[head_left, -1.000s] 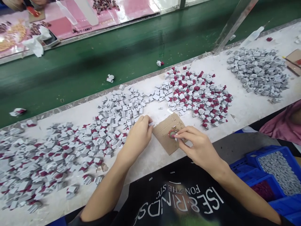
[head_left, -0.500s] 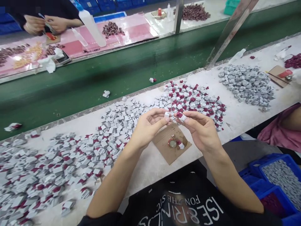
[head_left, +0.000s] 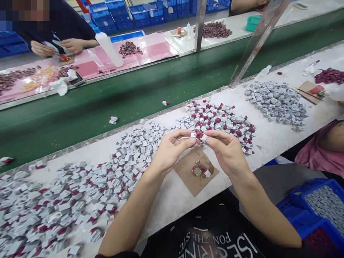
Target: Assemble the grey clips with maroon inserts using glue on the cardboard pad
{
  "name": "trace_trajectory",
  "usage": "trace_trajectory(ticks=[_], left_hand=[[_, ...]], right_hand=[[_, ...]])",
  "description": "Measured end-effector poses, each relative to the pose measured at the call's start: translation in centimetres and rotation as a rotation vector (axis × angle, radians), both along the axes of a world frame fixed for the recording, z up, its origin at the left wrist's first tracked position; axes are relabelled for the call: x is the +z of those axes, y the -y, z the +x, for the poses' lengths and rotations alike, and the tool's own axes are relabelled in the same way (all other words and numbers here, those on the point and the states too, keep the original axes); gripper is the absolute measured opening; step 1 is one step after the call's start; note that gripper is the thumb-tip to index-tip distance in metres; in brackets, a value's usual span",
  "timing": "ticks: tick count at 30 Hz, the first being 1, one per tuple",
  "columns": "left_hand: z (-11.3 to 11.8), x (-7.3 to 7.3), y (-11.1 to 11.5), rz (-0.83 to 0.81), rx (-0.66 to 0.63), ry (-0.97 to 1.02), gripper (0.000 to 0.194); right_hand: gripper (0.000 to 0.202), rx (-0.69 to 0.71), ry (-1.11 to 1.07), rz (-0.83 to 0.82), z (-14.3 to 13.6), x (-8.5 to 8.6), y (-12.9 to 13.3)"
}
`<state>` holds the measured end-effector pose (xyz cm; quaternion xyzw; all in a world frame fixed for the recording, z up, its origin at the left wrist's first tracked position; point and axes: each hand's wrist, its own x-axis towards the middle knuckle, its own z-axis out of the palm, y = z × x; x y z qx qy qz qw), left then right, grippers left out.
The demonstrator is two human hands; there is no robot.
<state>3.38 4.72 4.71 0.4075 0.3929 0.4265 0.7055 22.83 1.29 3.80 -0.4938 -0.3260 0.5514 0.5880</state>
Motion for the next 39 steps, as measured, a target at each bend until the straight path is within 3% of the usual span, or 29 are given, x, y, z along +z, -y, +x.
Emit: trace_trajectory(ticks=[7,13,17,19,21,24,26,29,32,35,39], left_hand=[[0.1,-0.3,0.0,0.021,-0.006,-0.024,0.032],[-0.7,-0.1,-0.1,0.125,-0.019,-0.140,0.030],[-2.8,0.3,-0.3,0.140,-0.021,-0.199,0.031],[-4.7,0.7,-0.6,0.135,0.017,-0.219,0.033],[-6.9,0.9,-1.1,0.132,0.154,-0.245,0.035],[-9.9,1.0,-2.2,0.147,0.453,-0.309,0.040],[-11.3,0.8,-3.1,0.152,0.581,-0.339,0.043],[-12.2,0.5,-4.6,0.165,0.618,-0.385,0.042],[-12.5,0.1,-6.5,0.179,0.589,-0.589,0.030],[-12.3,-0.7,-9.5,0.163,0.592,-0.770,0.017],[-10.6,-2.3,-15.0,0.125,0.538,-0.859,0.019]], right_hand=[[0.010,0.046,0.139,0.063,0.1,0.6,0.0],[0.014,0.203,0.215,0.054,0.5,0.9,-0.4],[0.017,0.377,0.179,0.028,-0.3,0.8,-1.8],[0.018,0.514,0.184,0.078,-1.4,0.8,-3.8],[0.024,0.567,0.271,0.155,-3.3,0.6,-6.8],[0.034,0.464,0.616,0.172,-8.1,0.2,-12.8],[0.035,0.465,0.780,0.117,-11.9,-0.3,-16.5],[0.028,0.493,0.777,0.074,-17.1,-0.9,-20.4],[0.038,0.517,0.711,0.025,-19.5,-1.4,-22.4],[0.032,0.504,0.593,-0.015,-18.2,-1.8,-23.6],[0.009,0.424,0.350,-0.014,-12.3,-1.9,-23.6]])
